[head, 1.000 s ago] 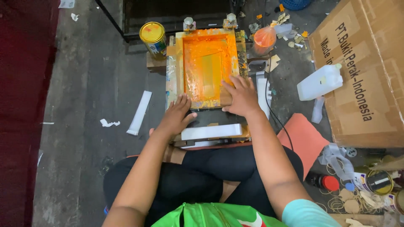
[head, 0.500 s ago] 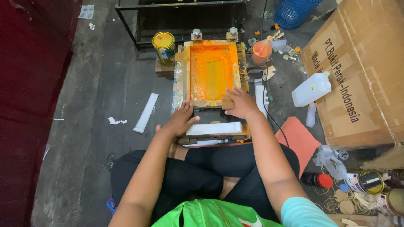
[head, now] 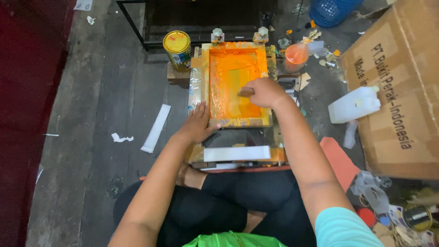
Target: The person spreads orange ink across a screen-printing frame using a squeegee. They then pick up a white strip, inspect it, and place it on the floor. The person resumes spreading ink on the screen.
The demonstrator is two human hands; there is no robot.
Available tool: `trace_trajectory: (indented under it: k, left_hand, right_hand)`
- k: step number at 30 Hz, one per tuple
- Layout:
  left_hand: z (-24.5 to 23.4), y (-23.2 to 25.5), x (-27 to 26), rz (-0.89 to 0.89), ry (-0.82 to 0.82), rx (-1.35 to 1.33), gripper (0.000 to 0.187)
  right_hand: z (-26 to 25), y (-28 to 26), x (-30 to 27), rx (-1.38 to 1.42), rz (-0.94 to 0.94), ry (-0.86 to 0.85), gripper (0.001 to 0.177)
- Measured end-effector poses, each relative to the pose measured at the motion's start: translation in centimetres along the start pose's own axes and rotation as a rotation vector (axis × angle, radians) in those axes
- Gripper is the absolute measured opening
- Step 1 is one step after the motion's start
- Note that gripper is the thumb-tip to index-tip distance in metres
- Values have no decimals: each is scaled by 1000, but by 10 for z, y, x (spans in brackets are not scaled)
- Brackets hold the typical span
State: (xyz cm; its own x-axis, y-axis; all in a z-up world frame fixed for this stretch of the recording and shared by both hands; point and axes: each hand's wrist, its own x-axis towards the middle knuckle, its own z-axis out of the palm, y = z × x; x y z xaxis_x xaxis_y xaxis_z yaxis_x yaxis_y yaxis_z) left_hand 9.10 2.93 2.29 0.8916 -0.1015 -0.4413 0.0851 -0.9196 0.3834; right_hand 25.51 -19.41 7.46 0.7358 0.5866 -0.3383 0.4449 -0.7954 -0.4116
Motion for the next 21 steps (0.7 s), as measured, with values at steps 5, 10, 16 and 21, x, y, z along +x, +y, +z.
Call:
trace_trajectory:
  k: [5, 10, 16, 21]
  left_hand:
    - [-5, -19, 58, -1, 128, 78, 99]
    - [-10, -19, 78, 7, 224, 51, 98]
    - [-2, -18, 71, 15, 318, -54, 95]
    - [14, -13, 54, -34, 308, 45, 80]
  right_hand:
    - [45, 17, 66, -97, -204, 236, 55]
    - [54, 7, 66, -293, -211, 229, 71]
    - [72, 14, 69, -210, -133, 104, 76]
    - [69, -1, 40, -207, -102, -19, 83]
